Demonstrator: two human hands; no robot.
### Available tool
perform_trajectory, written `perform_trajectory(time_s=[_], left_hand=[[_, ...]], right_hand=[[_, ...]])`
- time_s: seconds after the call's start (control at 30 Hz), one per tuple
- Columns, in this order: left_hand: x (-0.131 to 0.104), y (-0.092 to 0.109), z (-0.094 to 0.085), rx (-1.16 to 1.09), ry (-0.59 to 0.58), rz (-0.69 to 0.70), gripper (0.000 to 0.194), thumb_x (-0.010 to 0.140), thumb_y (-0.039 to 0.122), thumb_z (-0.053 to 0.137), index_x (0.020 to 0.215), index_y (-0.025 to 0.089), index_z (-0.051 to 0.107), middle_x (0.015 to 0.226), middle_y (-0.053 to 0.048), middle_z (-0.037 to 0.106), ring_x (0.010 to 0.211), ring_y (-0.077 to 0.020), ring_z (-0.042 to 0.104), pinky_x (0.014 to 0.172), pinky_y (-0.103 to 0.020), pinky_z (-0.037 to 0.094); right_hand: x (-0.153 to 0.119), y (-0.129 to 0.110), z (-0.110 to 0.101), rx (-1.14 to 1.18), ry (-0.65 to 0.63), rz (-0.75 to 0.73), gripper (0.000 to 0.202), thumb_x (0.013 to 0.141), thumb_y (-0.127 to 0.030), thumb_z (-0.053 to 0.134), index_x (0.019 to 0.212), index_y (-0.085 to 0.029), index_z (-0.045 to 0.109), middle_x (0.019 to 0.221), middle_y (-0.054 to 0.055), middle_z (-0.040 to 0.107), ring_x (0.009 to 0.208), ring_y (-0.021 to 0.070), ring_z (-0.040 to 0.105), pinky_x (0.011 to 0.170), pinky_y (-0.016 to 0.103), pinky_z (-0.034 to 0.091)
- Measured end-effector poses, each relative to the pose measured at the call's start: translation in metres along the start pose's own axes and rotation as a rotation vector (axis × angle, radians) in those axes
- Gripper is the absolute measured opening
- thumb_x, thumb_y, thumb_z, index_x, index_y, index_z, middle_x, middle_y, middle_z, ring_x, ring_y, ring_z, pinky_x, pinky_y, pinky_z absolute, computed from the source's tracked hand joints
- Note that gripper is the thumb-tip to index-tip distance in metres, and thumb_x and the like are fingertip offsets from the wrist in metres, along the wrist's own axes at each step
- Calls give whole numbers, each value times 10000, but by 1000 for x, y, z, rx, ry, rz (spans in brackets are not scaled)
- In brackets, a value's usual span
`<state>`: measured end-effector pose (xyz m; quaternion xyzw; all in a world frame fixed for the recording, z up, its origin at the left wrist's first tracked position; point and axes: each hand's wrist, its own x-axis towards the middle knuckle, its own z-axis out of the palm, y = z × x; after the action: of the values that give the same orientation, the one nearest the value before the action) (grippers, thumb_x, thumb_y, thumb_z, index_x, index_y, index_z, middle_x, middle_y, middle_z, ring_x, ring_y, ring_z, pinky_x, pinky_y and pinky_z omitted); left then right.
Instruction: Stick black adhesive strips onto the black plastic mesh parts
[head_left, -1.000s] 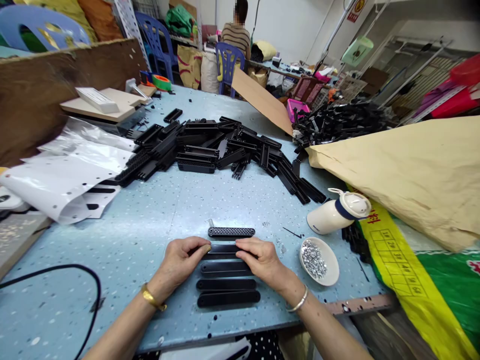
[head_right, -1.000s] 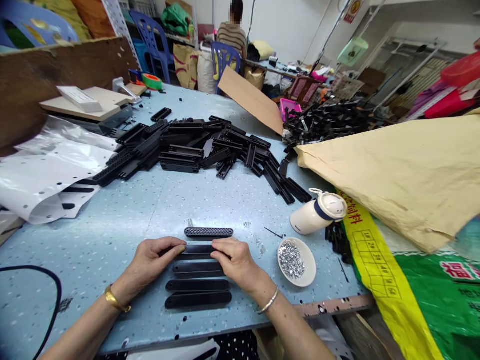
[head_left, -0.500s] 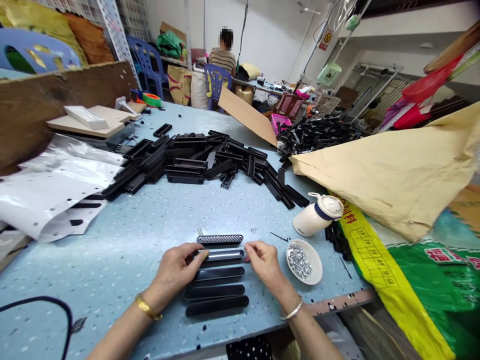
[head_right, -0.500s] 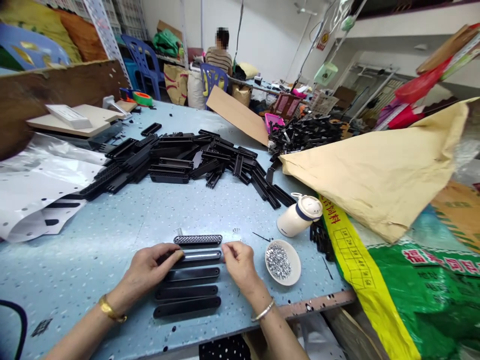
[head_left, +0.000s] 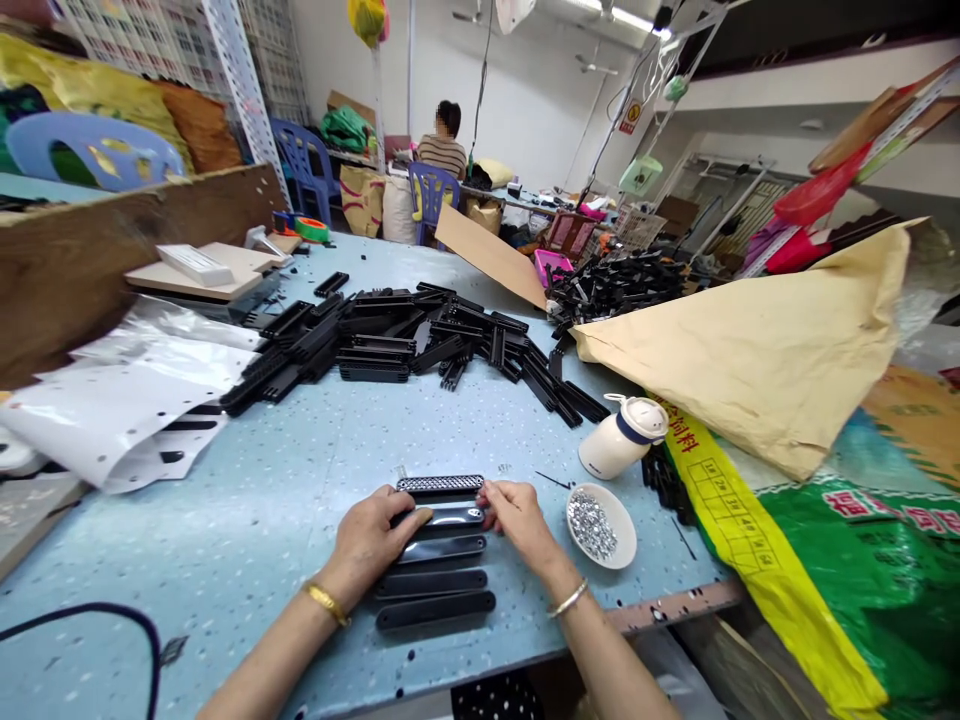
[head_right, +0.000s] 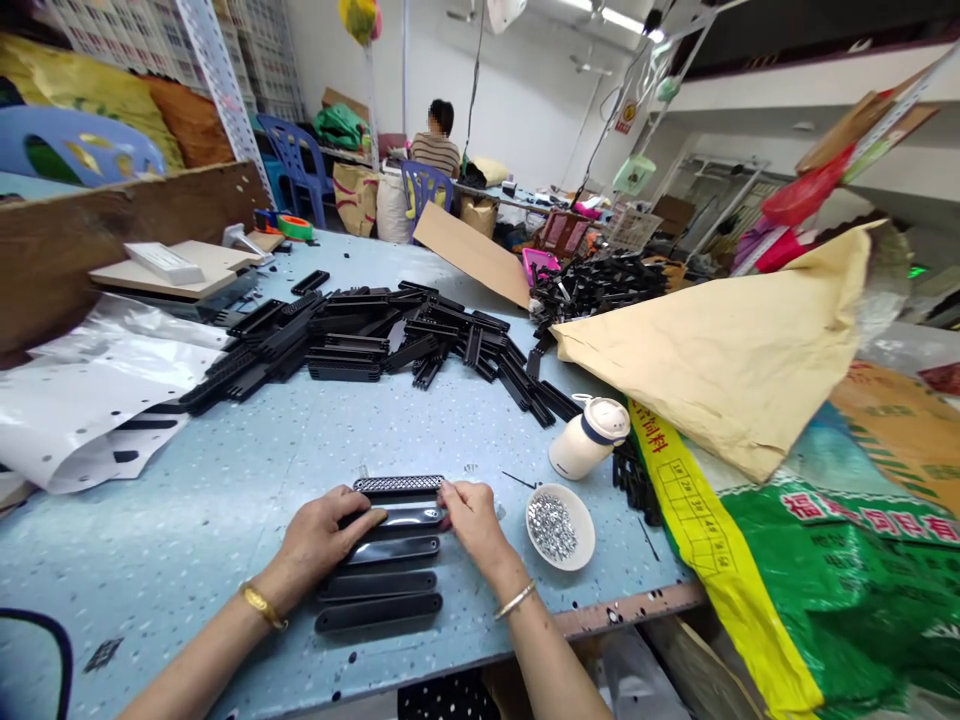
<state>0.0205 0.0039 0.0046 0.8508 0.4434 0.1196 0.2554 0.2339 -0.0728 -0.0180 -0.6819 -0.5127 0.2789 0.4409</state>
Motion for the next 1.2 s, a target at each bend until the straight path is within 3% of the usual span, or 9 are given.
perform_trajectory(time_s=[0.1,0.2,0.43,0.63,0.83,0.97,1.1,1.17,1.2], left_hand=[[0,0,1,-2,-1,-1,340,902,442,496,716,215,667,739,-19,588,695,-171,588,643,-256,381],[1,-1,2,-5,-2,-1,335,904,433,495,722,210,668,746,-23,583,697,-174,589,639,-260,376],[0,-5,9,-19,-1,-25,342,904,450,490,721,216,660,749,-16,573,688,-167,583,629,-256,372],[-2,-5,8,-33,0,-19,340,900,462,499,725,219,660,749,-13,573,689,-164,585,624,-254,372],[0,-3,8,-44,40,4,321,880,438,525,703,221,682,722,-16,592,661,-162,596,606,-250,387],[2,-2,3,-88,60,31,312,887,428,506,795,219,718,773,-42,665,733,-194,635,678,-276,445],[-38,2,-26,-152,160,1,337,903,437,482,1059,217,684,935,-67,720,797,-209,660,730,-307,490],[-82,4,-39,-187,242,53,287,865,457,556,962,228,699,874,-67,719,797,-221,658,732,-323,501],[-107,4,-40,-204,174,118,232,839,454,602,883,249,700,819,-55,713,769,-218,650,706,-322,504]], right_hand=[[-2,0,-1,39,-32,20,242,733,-397,707,723,-155,712,515,-11,614,444,121,528,418,213,379],[-3,0,5,61,-17,42,191,630,-332,785,618,-169,686,494,-18,601,458,125,534,425,214,392],[-1,3,9,107,-20,92,246,676,-379,749,556,-187,652,489,-7,617,451,140,567,430,229,433],[-1,3,8,27,-13,79,382,805,-443,607,518,-192,600,437,-14,554,425,133,541,416,223,392],[2,-5,22,-179,108,15,342,675,-418,760,494,-201,567,510,-12,558,501,138,512,494,249,363],[1,-9,14,-200,109,-8,476,866,-424,565,448,-211,487,469,-6,516,484,130,487,517,259,371],[-32,-29,-23,-180,110,3,448,960,-422,416,615,-196,591,534,11,573,530,155,543,541,269,413],[-60,-46,-41,-202,93,-40,387,934,-418,487,631,-205,598,569,18,587,548,169,557,538,279,422],[-76,-54,-46,-208,25,-71,377,925,-400,510,608,-214,594,562,18,587,529,170,554,522,283,421]])
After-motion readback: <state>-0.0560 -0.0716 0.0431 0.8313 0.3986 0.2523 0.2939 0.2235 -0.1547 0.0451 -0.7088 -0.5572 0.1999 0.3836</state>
